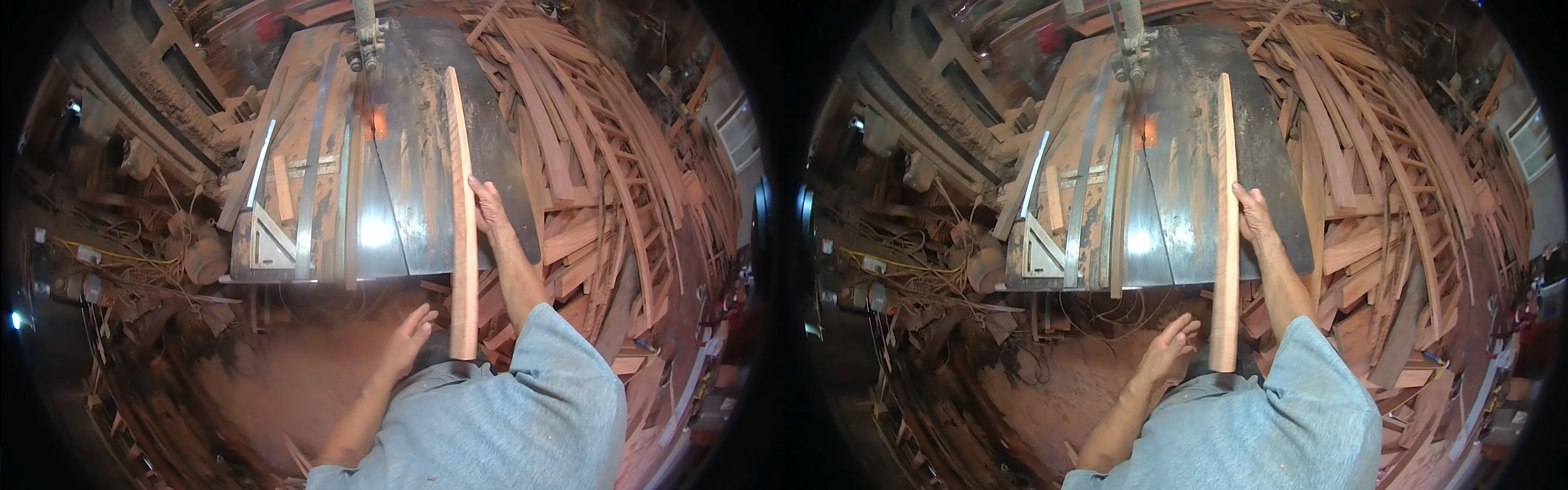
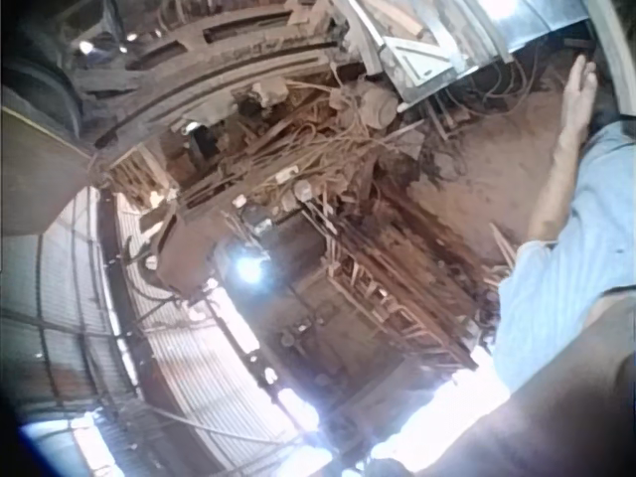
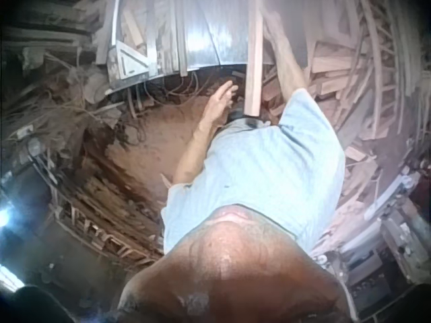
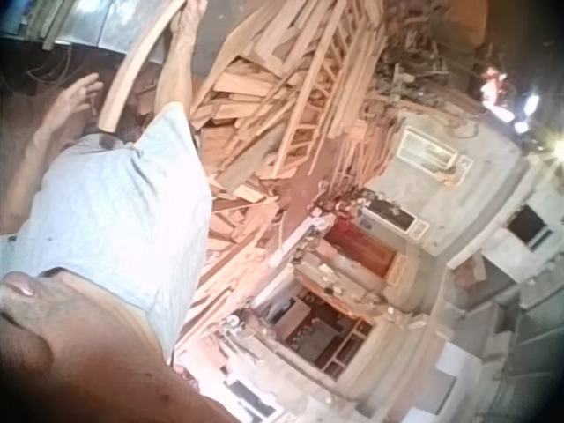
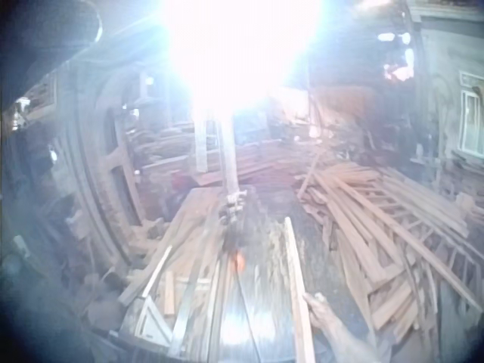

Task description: The person repeatedly picks up wooden planks and feeds them through a table saw to cut them into smaller pieces. After each cut, the person sets the pieces aside and retrieves another plank to continue the process.

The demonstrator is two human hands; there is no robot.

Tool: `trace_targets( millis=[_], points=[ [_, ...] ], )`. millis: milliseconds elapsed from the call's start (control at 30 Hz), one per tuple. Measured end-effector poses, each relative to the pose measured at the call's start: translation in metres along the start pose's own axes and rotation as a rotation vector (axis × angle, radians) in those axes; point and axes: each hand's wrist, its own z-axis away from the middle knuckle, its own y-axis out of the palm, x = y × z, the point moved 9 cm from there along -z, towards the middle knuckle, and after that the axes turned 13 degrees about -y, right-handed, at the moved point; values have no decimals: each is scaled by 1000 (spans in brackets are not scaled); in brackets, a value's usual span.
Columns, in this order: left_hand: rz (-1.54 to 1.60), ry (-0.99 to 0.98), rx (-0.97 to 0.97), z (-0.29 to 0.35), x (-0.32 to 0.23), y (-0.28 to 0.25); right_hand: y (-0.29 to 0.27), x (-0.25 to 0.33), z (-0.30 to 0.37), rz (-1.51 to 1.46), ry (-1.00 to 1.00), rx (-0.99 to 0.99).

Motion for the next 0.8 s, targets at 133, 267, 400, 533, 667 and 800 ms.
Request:
trace_targets(
  millis=[133, 267, 400, 533, 667, 800],
  points=[
    [62, -77, 4, 53, -26, 20, 35, -34, 29, -227, -23, 82],
    [-255, -155, -198, 131, 5, -23, 125, -27, 112, -398, 114, 129],
    [-447, 12, -421, 171, 74, -58, 141, -70, 143, -441, 240, 127],
    [-120, -35, -694, 223, 119, -77, 155, -95, 185, -363, 287, 24],
    [-19, 93, -729, 239, 160, -93, 166, -100, 206, -312, 331, 25],
    [268, 213, -546, 263, 120, -55, 167, -89, 202, -326, 363, 51]
  ],
)
